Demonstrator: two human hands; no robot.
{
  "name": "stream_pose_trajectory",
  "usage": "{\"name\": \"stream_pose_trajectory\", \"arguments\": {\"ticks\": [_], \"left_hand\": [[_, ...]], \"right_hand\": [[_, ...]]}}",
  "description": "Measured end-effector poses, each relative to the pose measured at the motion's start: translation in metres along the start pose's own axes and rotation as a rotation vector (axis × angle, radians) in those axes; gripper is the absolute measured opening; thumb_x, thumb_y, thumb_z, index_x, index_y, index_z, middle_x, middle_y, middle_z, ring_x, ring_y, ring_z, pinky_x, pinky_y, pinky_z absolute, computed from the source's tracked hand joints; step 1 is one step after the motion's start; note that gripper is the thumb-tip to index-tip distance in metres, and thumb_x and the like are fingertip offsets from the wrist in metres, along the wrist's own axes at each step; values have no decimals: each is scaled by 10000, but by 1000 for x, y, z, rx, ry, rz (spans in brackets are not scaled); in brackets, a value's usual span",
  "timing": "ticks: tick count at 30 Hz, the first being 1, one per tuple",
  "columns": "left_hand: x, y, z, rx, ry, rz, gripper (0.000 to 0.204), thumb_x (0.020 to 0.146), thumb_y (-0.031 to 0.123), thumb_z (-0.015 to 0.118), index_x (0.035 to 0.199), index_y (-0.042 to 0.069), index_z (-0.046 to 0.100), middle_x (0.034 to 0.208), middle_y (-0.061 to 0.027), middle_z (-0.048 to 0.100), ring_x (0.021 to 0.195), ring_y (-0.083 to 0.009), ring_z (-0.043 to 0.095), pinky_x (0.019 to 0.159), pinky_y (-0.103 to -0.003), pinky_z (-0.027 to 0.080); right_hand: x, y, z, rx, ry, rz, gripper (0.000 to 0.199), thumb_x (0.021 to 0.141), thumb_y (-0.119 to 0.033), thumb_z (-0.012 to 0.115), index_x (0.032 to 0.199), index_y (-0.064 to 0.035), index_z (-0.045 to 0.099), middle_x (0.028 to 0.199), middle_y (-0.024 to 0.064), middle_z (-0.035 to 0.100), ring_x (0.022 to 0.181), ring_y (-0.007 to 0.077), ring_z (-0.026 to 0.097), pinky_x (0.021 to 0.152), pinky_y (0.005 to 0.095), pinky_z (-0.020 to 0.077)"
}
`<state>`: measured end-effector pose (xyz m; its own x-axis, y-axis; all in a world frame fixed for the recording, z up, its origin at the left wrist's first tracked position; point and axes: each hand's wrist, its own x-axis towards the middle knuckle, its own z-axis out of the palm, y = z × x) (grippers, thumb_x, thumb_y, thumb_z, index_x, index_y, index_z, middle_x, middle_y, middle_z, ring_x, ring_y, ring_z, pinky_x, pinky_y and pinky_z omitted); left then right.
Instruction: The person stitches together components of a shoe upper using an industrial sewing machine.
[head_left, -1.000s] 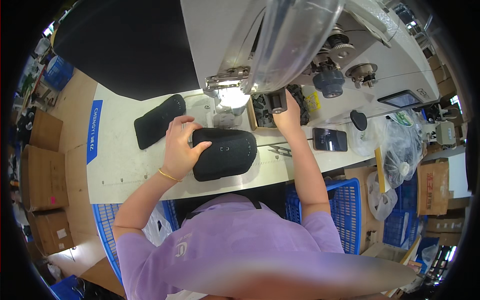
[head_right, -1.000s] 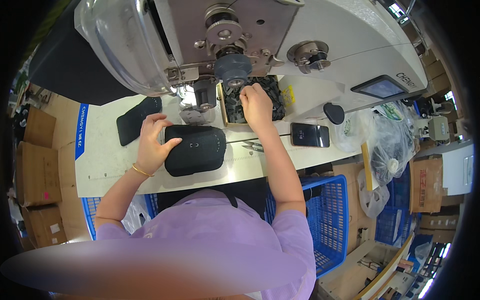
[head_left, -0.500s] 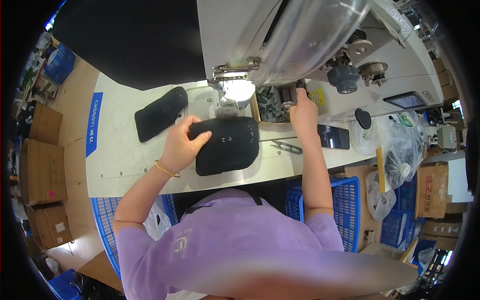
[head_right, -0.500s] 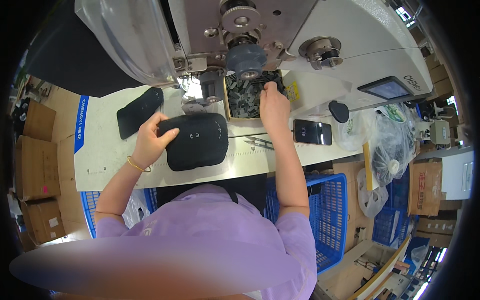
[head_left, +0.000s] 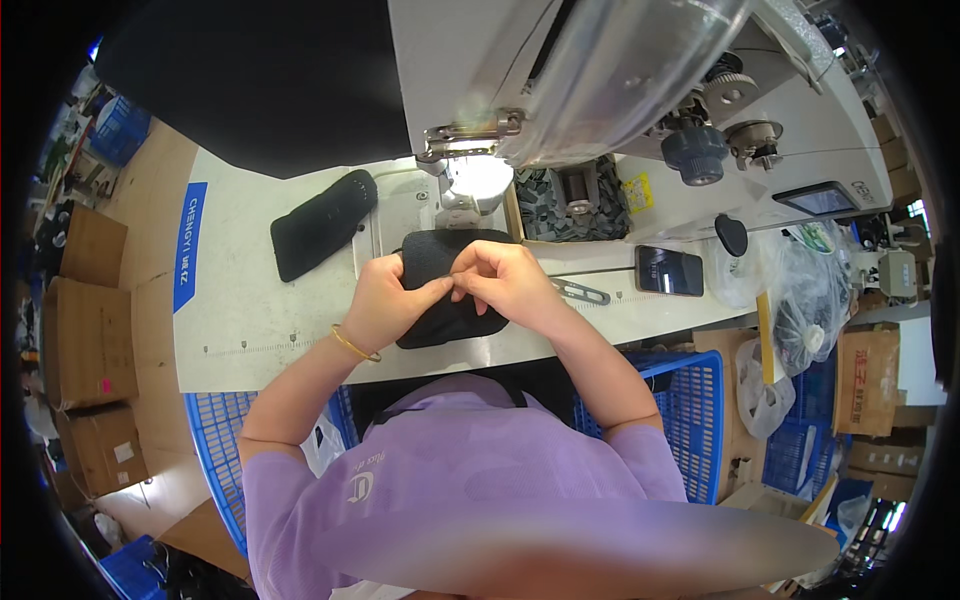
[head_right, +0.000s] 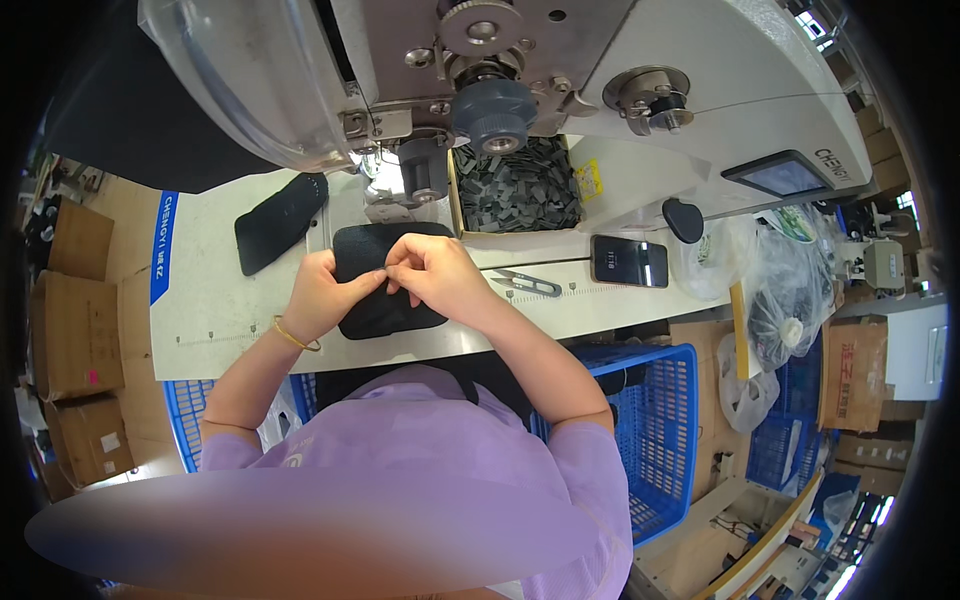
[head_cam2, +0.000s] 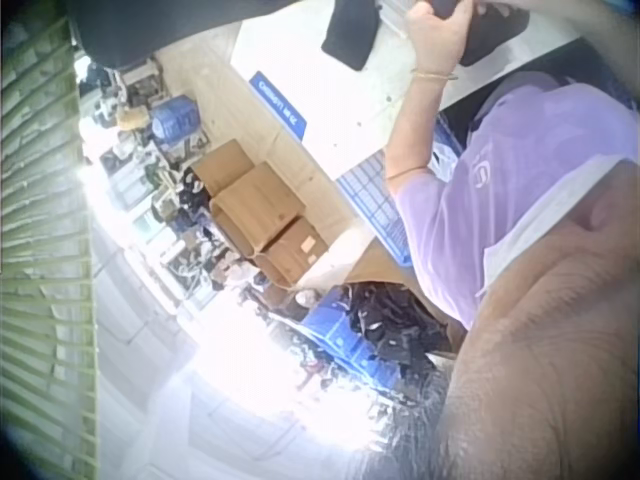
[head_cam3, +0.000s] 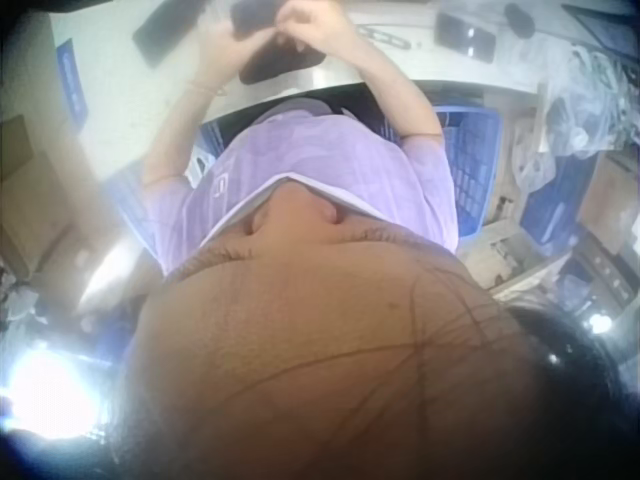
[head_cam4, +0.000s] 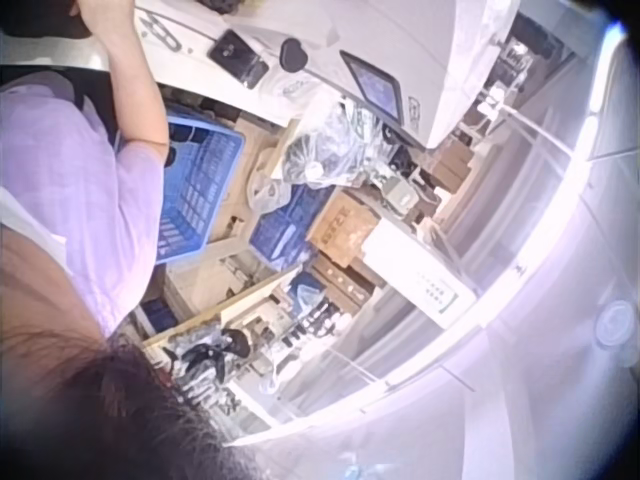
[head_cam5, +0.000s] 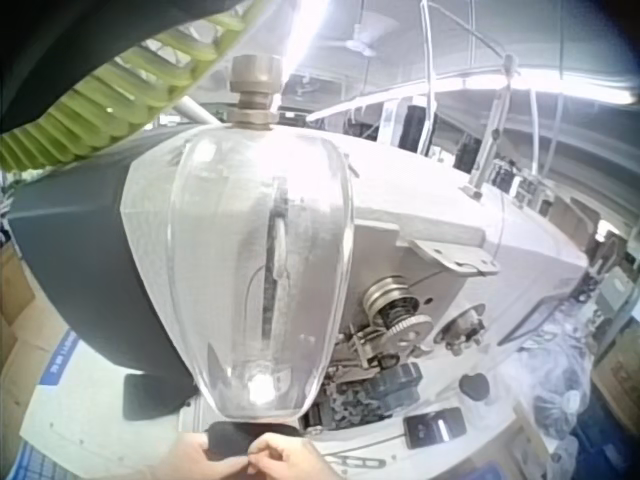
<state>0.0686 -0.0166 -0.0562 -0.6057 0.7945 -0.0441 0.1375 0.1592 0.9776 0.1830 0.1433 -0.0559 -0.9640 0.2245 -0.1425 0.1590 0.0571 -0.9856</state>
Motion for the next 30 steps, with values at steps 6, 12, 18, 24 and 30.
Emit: {"name": "stream_pose_trajectory", "arguments": {"ticks": [6, 12, 18, 24, 30], "left_hand": [[-12, 17, -9, -191, 26, 24, 194, 808, 100, 703, 934, -44, 668, 849, -57, 691, 729, -90, 625, 651, -232, 518], [-14, 31, -6, -319, 78, 23, 195, 798, 68, 703, 946, -53, 667, 887, -87, 692, 750, -101, 637, 674, -235, 530], [-12, 33, -4, -339, 84, -13, 196, 792, 62, 704, 933, -68, 663, 867, -91, 692, 733, -107, 641, 662, -235, 535], [-6, 40, -10, -417, 17, -89, 191, 782, 51, 710, 929, -64, 668, 867, -94, 693, 725, -116, 646, 668, -238, 541], [-4, 39, -13, -383, -9, -79, 199, 777, 48, 718, 940, -57, 673, 872, -94, 693, 733, -114, 646, 685, -239, 542]], "right_hand": [[-14, -1, -11, -544, 797, -496, 368, 810, -78, 681, 1147, -40, 540, 837, -9, 548, 633, 48, 489, 578, 183, 424], [-33, -21, -3, 281, 325, -98, 190, 895, -121, 600, 1048, -9, 599, 695, -2, 599, 472, 31, 496, 403, 175, 380], [-34, -22, -5, 326, 298, -170, 169, 905, -106, 592, 1039, -4, 600, 700, -6, 597, 486, 21, 489, 407, 170, 377], [-32, -21, -9, 297, 280, -175, 177, 903, -110, 598, 1044, -3, 598, 700, -6, 594, 492, 20, 486, 410, 170, 377], [-31, -21, -9, 318, 266, -205, 174, 901, -107, 598, 1041, -4, 601, 691, -8, 589, 486, 19, 480, 416, 168, 376]]}}
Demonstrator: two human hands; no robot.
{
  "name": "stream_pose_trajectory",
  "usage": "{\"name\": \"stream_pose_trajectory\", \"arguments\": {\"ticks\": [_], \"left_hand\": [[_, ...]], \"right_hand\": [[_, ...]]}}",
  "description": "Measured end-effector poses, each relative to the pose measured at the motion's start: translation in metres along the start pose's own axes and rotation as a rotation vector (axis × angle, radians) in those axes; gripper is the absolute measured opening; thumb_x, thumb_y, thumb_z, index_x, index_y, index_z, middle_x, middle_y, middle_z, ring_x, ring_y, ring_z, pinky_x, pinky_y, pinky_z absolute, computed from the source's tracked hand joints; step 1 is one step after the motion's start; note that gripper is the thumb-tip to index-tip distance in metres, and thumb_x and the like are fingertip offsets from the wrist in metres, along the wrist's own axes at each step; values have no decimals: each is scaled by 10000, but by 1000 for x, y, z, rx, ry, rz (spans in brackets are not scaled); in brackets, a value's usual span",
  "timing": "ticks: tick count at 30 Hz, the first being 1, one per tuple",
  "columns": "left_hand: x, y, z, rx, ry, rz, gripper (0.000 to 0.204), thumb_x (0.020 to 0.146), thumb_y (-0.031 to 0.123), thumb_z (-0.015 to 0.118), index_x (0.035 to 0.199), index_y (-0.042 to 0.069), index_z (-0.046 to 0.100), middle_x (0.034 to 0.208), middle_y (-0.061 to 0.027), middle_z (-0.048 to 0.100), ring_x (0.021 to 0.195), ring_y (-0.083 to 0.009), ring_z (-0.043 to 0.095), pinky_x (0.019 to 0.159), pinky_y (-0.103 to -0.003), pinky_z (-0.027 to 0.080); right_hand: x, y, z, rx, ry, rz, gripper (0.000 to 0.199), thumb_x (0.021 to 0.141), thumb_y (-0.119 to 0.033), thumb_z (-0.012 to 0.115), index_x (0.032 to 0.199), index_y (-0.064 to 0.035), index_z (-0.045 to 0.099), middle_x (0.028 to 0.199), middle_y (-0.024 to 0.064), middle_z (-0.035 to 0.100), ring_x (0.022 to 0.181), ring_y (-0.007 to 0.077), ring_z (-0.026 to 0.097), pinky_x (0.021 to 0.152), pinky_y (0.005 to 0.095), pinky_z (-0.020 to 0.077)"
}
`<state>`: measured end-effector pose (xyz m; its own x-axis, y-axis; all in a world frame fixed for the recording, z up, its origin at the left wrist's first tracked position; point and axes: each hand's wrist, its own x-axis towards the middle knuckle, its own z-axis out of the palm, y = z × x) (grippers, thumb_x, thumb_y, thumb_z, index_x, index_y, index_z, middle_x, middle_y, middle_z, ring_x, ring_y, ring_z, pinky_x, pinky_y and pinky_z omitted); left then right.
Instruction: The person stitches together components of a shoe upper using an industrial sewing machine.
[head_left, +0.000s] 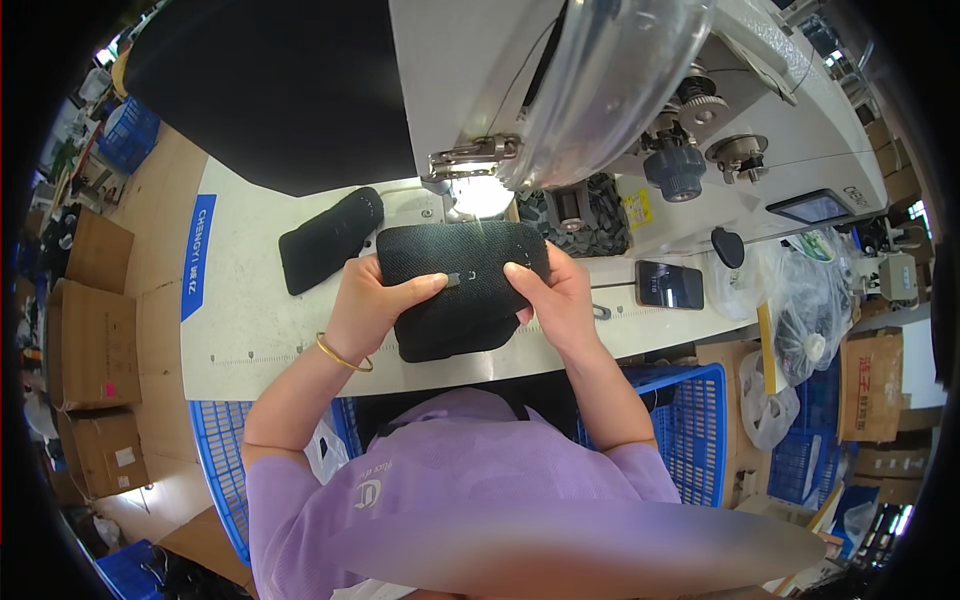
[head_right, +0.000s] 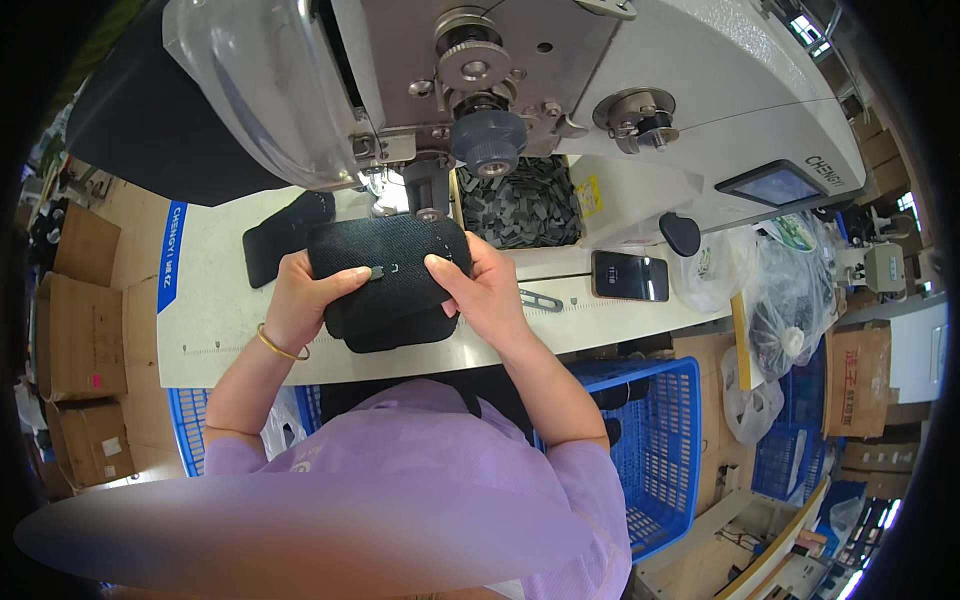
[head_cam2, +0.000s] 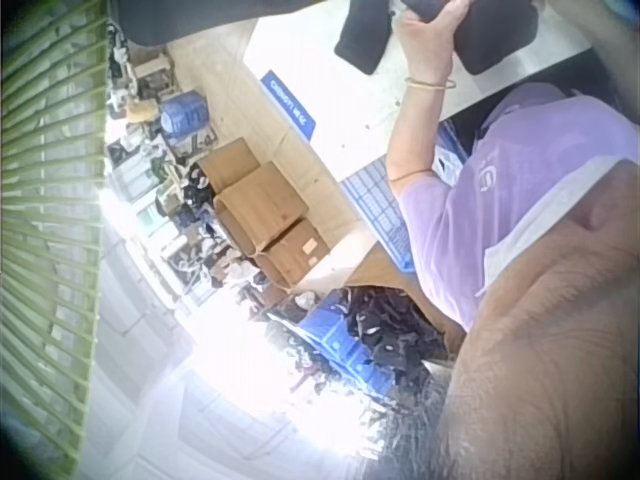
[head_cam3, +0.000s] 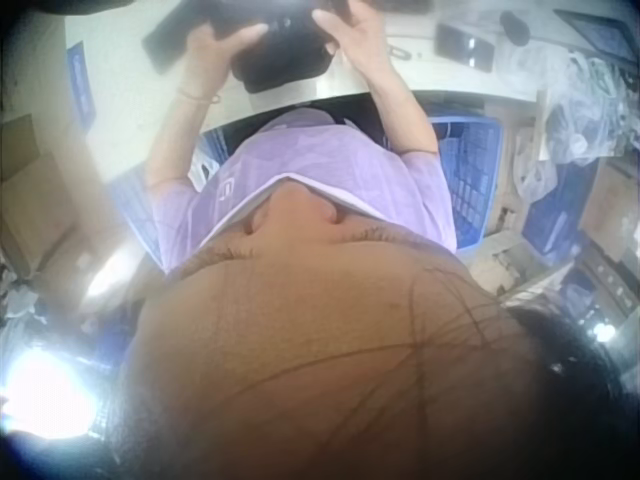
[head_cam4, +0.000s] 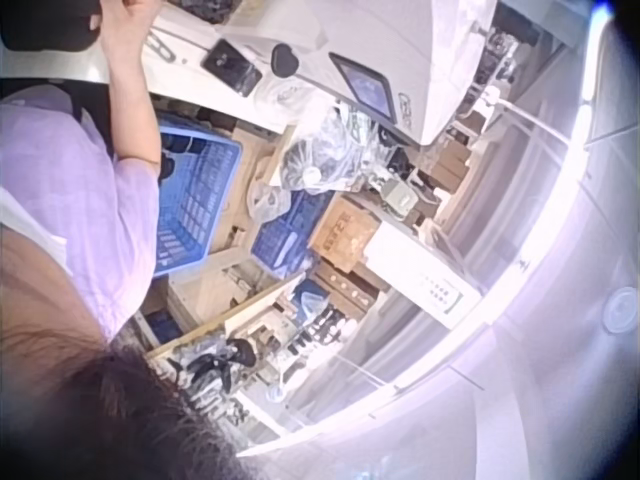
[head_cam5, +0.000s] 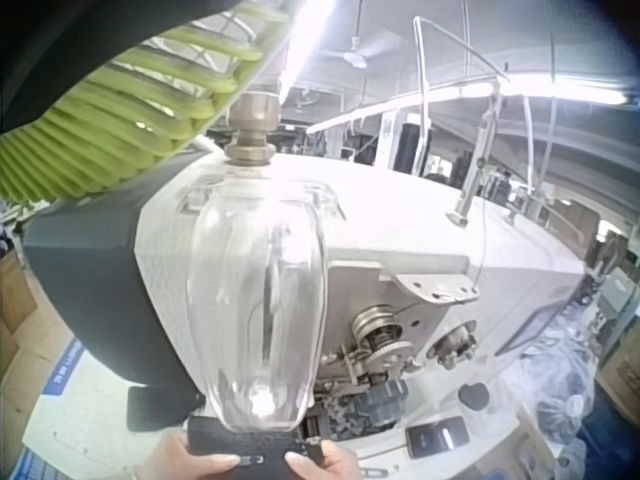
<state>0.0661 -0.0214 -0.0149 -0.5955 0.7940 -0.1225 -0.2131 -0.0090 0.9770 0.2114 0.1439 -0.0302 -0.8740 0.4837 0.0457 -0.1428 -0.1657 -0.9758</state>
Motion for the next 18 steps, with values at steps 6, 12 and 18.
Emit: {"name": "stream_pose_trajectory", "arguments": {"ticks": [6, 12, 18], "left_hand": [[1, 0, 1, 46, 13, 21, 189, 767, 43, 728, 923, -51, 679, 858, -93, 692, 729, -109, 643, 684, -237, 542], [9, 11, -6, 71, -29, 16, 237, 744, 25, 724, 958, -55, 664, 867, -87, 686, 736, -116, 642, 698, -246, 541], [44, 28, -11, -3, -70, 23, 277, 722, -18, 711, 992, -39, 656, 887, -84, 681, 740, -133, 644, 706, -272, 544]], "right_hand": [[1, 2, -2, -26, -5, 5, 173, 897, -113, 604, 1035, -8, 604, 688, -11, 588, 485, 21, 481, 418, 166, 370], [4, -2, 1, -26, -12, 0, 166, 894, -113, 611, 1026, -12, 607, 683, -13, 583, 481, 24, 477, 419, 172, 369], [28, -11, 5, -53, 91, -42, 94, 887, -100, 613, 928, -19, 588, 660, -12, 560, 480, 27, 472, 411, 187, 360]]}}
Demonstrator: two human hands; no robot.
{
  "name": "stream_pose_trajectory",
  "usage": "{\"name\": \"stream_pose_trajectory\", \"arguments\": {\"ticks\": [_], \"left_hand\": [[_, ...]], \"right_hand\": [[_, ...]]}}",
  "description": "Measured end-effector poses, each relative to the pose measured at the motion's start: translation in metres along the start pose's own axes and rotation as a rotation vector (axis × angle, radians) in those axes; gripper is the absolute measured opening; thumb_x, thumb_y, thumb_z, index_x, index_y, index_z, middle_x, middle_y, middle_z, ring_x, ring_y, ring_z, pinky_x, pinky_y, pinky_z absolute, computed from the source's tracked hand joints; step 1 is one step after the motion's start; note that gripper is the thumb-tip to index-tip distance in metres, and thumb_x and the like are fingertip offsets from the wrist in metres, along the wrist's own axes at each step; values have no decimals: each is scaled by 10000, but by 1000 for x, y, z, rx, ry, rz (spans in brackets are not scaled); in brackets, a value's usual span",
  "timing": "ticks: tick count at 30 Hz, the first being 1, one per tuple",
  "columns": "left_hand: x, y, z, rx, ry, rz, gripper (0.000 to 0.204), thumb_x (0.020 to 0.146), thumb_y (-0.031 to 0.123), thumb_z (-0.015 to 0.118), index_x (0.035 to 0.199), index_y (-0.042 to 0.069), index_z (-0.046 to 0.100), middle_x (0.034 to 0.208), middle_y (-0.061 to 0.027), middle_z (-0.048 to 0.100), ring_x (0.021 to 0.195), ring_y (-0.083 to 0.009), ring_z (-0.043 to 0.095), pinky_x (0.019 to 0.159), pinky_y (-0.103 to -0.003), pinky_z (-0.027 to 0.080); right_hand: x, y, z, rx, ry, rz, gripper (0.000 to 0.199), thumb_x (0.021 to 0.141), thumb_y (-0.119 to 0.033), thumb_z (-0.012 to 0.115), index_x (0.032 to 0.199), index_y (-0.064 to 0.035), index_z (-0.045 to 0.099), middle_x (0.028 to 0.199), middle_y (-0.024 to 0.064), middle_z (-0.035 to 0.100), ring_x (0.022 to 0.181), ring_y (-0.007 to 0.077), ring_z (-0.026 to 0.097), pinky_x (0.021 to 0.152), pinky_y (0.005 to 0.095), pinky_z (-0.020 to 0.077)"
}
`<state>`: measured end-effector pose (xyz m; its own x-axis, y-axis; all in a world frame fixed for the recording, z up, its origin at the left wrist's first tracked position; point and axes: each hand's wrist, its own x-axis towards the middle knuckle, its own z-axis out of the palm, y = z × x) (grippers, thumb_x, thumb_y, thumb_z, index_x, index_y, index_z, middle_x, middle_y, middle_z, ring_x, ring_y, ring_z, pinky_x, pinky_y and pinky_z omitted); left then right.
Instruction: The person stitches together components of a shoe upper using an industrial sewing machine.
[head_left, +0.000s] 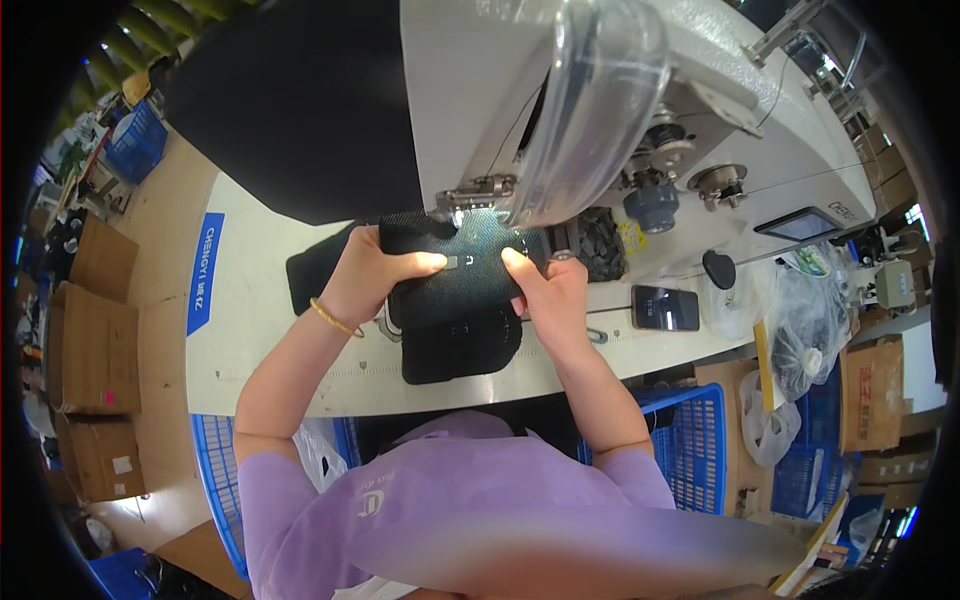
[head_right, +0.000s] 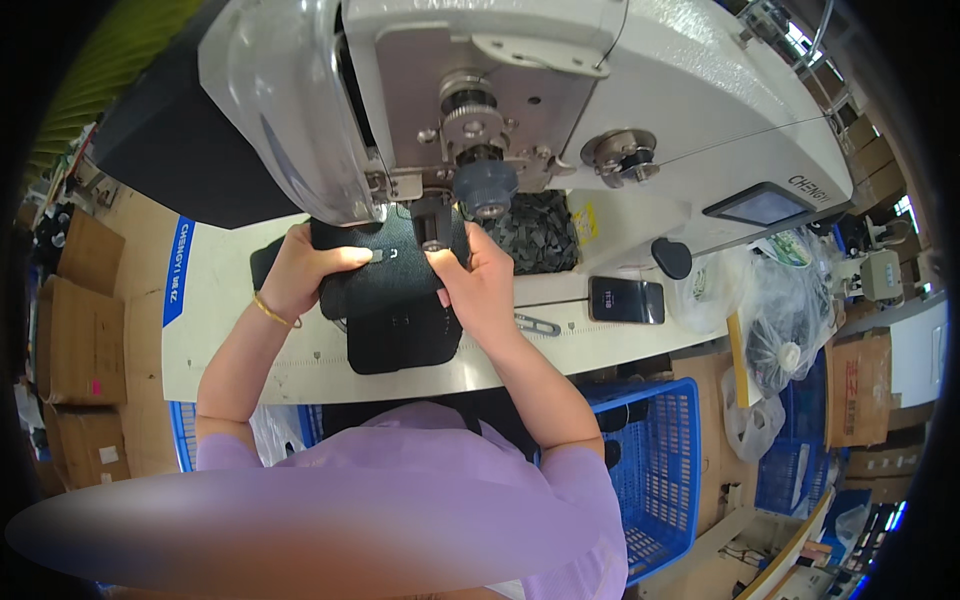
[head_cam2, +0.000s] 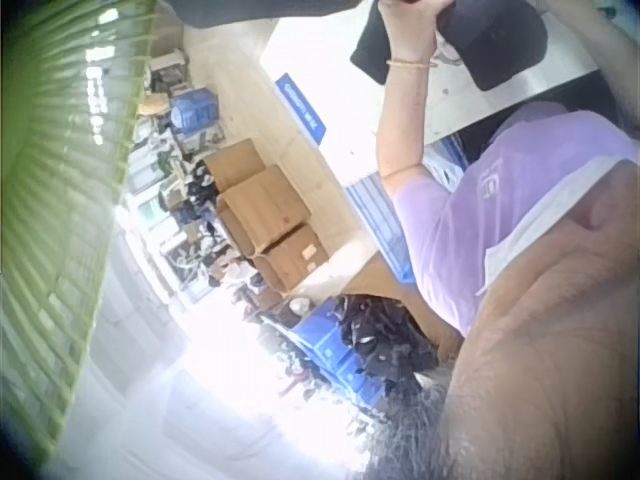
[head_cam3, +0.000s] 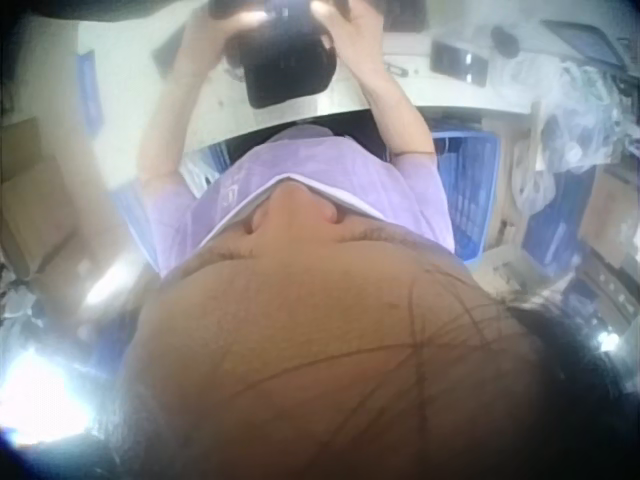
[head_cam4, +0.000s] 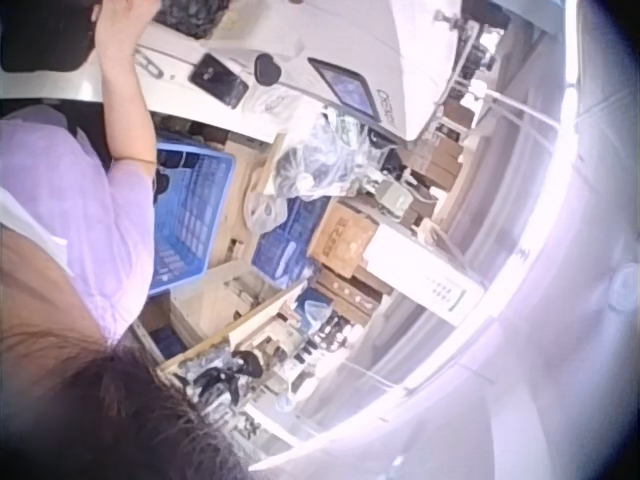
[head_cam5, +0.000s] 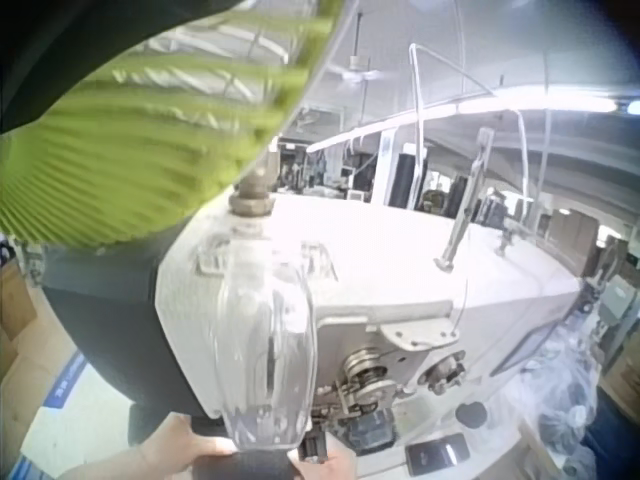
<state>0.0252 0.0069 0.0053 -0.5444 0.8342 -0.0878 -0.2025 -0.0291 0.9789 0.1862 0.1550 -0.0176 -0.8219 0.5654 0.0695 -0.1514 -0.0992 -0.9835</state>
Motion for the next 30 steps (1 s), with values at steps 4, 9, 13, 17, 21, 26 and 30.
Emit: {"name": "stream_pose_trajectory", "arguments": {"ticks": [4, 9, 13, 17, 21, 26, 30], "left_hand": [[23, 3, -8, -24, -56, 58, 200, 774, -18, 682, 973, -32, 660, 937, -110, 672, 820, -171, 647, 773, -275, 534], [33, 5, -5, -167, 10, -163, 158, 836, -2, 637, 967, -91, 644, 999, -161, 655, 907, -203, 635, 863, -288, 509], [32, 7, -2, -149, 12, -134, 158, 839, 3, 635, 972, -82, 649, 1010, -167, 651, 920, -205, 634, 864, -287, 509], [31, 5, -4, -105, 57, -120, 156, 835, -19, 625, 978, -79, 637, 999, -162, 651, 932, -211, 631, 845, -293, 519], [29, 4, -3, -120, 49, -34, 292, 807, -55, 644, 1085, 6, 580, 1049, -64, 620, 947, -155, 598, 839, -299, 513], [30, 5, 1, -104, 115, -34, 225, 848, -30, 582, 1073, -33, 583, 1066, -109, 608, 947, -183, 605, 838, -297, 510], [26, 1, 4, -196, 217, -37, 169, 874, 8, 544, 1016, -68, 595, 1006, -137, 613, 925, -212, 615, 849, -298, 500]], "right_hand": [[22, -6, 7, 0, 160, -16, 35, 895, -66, 567, 870, -42, 566, 655, -6, 547, 483, 36, 472, 389, 206, 351], [34, 5, 0, 98, 182, -70, 32, 890, -95, 592, 870, -71, 583, 694, -27, 559, 508, 42, 483, 416, 194, 366], [32, 3, 1, 130, 169, -79, 54, 886, -127, 612, 875, -77, 592, 695, -32, 562, 509, 41, 482, 419, 187, 357], [33, 1, 2, 118, 205, -62, 70, 883, -145, 623, 888, -79, 600, 702, -29, 571, 513, 39, 487, 417, 188, 355], [32, -1, 2, 115, 178, -65, 92, 883, -160, 632, 907, -76, 605, 718, -27, 582, 521, 40, 495, 418, 193, 364], [34, -2, 2, 104, 163, -103, 100, 890, -151, 625, 923, -59, 602, 736, -15, 587, 524, 46, 497, 426, 197, 371], [32, -2, -1, 126, 119, -84, 97, 890, -129, 615, 933, -44, 597, 766, 3, 589, 534, 55, 502, 435, 203, 381]]}}
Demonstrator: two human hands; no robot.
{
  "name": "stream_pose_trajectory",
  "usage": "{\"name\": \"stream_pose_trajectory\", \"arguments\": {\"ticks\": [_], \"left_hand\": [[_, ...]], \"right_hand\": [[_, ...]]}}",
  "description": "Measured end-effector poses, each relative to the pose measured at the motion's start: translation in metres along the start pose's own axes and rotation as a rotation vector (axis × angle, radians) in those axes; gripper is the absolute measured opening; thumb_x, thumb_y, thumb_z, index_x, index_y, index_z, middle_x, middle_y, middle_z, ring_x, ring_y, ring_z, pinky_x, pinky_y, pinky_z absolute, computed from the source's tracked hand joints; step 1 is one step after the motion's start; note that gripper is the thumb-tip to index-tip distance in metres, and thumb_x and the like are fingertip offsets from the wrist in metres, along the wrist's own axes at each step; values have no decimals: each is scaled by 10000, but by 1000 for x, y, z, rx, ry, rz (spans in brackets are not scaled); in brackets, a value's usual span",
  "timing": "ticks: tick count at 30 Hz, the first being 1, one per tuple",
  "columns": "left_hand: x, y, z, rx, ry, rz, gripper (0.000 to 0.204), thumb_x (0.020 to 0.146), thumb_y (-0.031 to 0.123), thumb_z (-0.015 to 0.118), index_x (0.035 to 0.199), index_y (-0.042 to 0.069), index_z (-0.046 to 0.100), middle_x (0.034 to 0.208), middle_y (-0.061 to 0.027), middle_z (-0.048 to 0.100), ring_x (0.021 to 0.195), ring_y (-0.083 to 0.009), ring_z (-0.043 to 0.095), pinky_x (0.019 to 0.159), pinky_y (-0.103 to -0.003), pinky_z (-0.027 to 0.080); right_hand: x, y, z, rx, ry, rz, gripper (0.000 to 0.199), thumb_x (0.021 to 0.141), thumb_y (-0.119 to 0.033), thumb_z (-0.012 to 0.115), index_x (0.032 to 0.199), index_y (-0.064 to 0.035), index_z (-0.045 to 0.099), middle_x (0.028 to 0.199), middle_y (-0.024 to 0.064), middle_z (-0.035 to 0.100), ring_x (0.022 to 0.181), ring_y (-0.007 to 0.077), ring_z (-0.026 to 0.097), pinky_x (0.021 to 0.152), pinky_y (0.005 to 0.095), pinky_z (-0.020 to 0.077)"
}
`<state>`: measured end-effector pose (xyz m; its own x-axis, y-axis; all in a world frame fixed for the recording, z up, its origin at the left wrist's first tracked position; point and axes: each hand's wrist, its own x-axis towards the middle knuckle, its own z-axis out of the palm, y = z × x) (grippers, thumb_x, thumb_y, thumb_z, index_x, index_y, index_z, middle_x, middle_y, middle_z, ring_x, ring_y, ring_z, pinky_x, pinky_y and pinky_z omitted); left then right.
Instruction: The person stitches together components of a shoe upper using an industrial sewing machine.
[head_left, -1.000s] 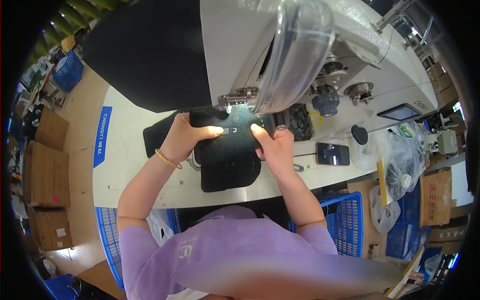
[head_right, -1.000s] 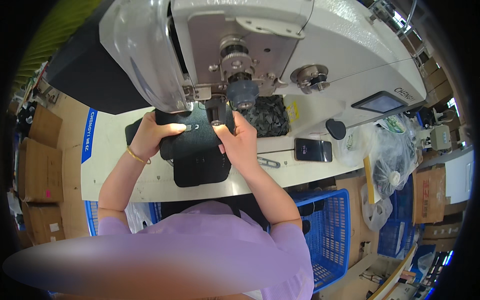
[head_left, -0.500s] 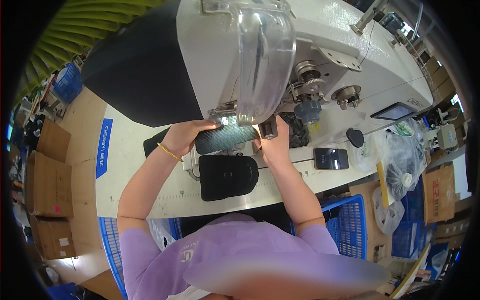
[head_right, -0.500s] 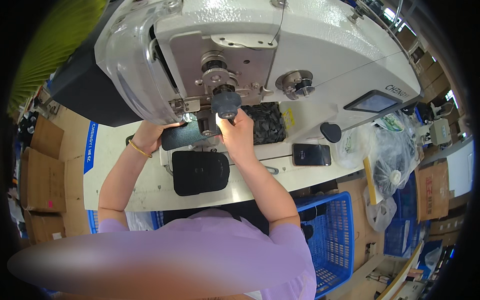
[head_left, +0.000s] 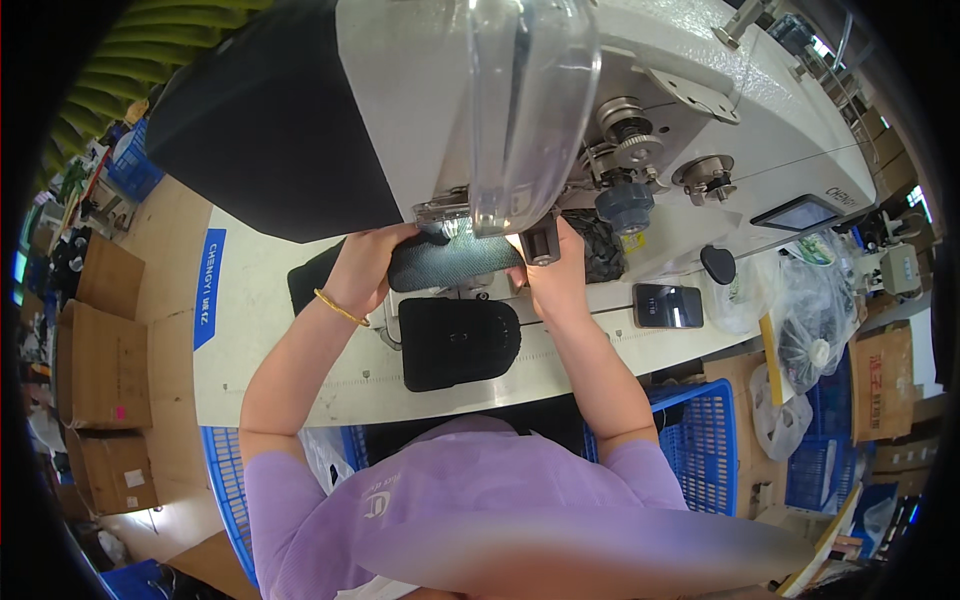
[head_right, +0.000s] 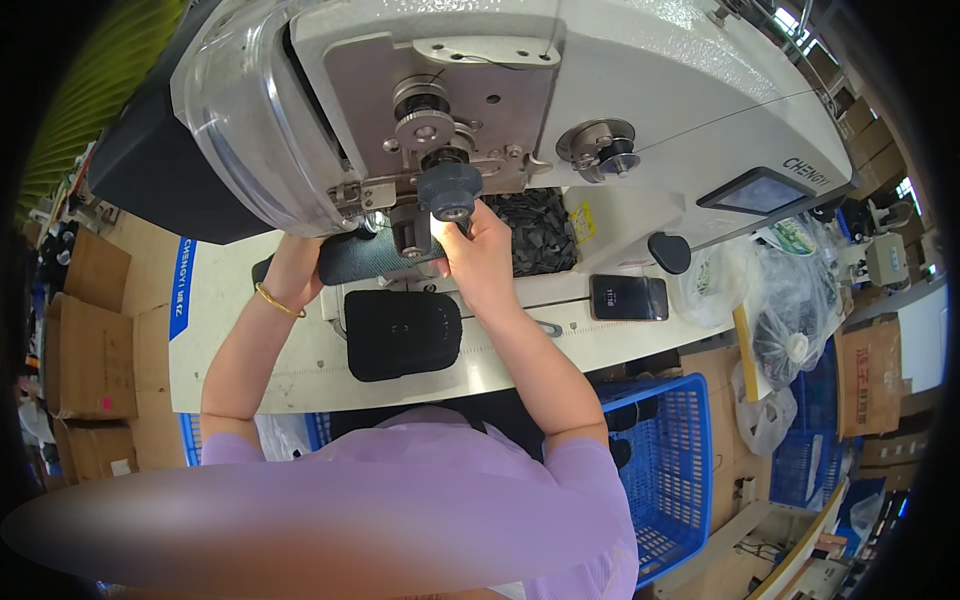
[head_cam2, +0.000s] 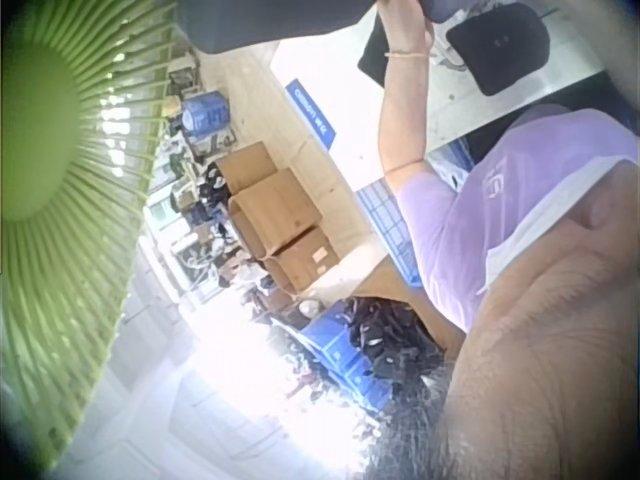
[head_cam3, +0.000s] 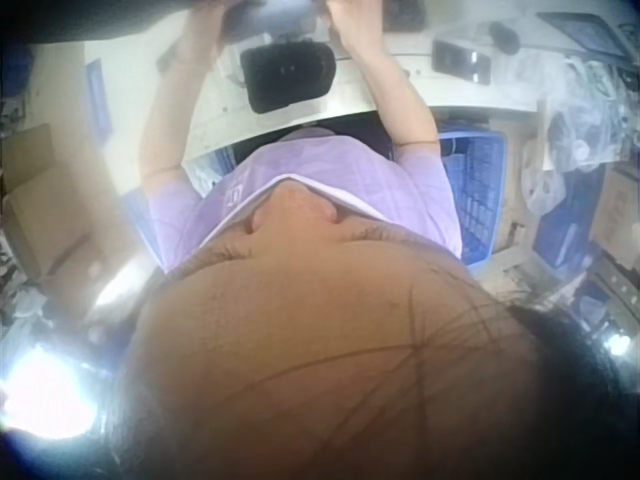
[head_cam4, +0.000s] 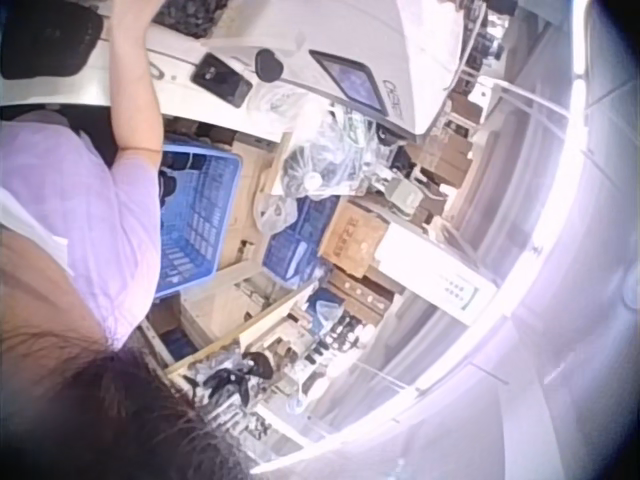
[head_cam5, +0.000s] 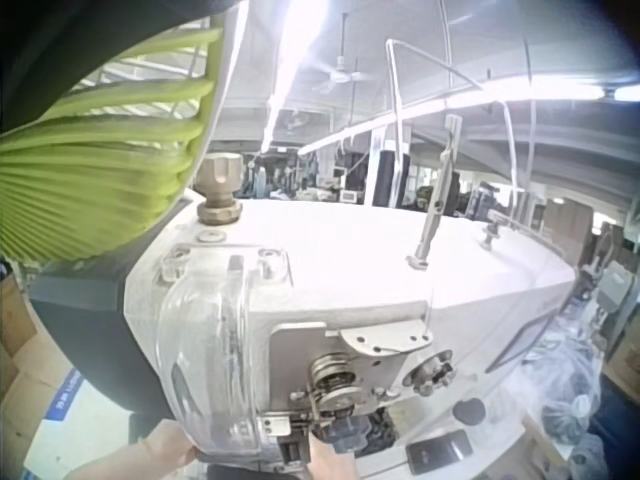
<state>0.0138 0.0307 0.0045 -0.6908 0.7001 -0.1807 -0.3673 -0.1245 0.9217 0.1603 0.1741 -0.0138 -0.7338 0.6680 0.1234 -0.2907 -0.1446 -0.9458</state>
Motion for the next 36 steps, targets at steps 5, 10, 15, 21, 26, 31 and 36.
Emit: {"name": "stream_pose_trajectory", "arguments": {"ticks": [5, 10, 15, 21, 26, 31, 36], "left_hand": [[-7, 6, 0, -181, 24, -21, 152, 869, 24, 561, 996, -47, 604, 980, -123, 615, 893, -182, 613, 844, -293, 496], [-12, 5, -1, -21, -81, -34, 165, 853, -6, 580, 1017, -28, 595, 973, -109, 618, 895, -166, 614, 822, -292, 510], [-5, 2, 5, 2, -109, -8, 222, 806, -46, 618, 1025, -45, 585, 966, -116, 620, 875, -160, 628, 793, -295, 535], [-42, -11, -4, -71, -287, -127, 363, 791, -5, 684, 1131, -23, 561, 1044, -105, 624, 931, -170, 626, 855, -317, 530], [-52, -19, 2, -84, -275, -153, 440, 763, 23, 749, 1150, -8, 543, 1070, -95, 615, 954, -187, 624, 874, -323, 524], [-55, -27, 5, 9, -128, -16, 357, 755, 22, 746, 1079, -27, 603, 985, -93, 665, 843, -171, 654, 774, -309, 547], [-57, -13, 5, 26, -131, -82, 341, 730, -26, 740, 1045, -39, 610, 940, -96, 664, 824, -172, 656, 766, -308, 556]], "right_hand": [[2, 4, -4, 5, -29, -28, 95, 887, -123, 612, 935, -43, 598, 771, 5, 585, 548, 61, 508, 431, 205, 384], [0, -3, 0, -7, -3, 28, 106, 850, -8, 603, 950, -13, 566, 748, 47, 583, 529, 104, 517, 426, 233, 394], [2, -2, 0, -53, 1, 33, 116, 861, -73, 615, 959, -21, 579, 767, 27, 589, 540, 84, 524, 424, 227, 416], [-43, -11, 1, -138, 14, 117, 155, 863, -95, 623, 992, -19, 585, 789, 6, 603, 558, 40, 537, 416, 189, 437], [-59, -2, 5, -69, -9, 120, 183, 876, -98, 618, 1037, -29, 567, 773, -4, 594, 579, 22, 543, 425, 173, 441], [-62, -1, 11, -35, -18, 121, 171, 883, -99, 612, 1031, -28, 566, 765, -6, 587, 585, 26, 545, 434, 174, 446], [-63, -4, 17, -63, -10, 112, 173, 886, -102, 611, 1034, -24, 563, 758, -7, 580, 587, 26, 544, 435, 178, 448]]}}
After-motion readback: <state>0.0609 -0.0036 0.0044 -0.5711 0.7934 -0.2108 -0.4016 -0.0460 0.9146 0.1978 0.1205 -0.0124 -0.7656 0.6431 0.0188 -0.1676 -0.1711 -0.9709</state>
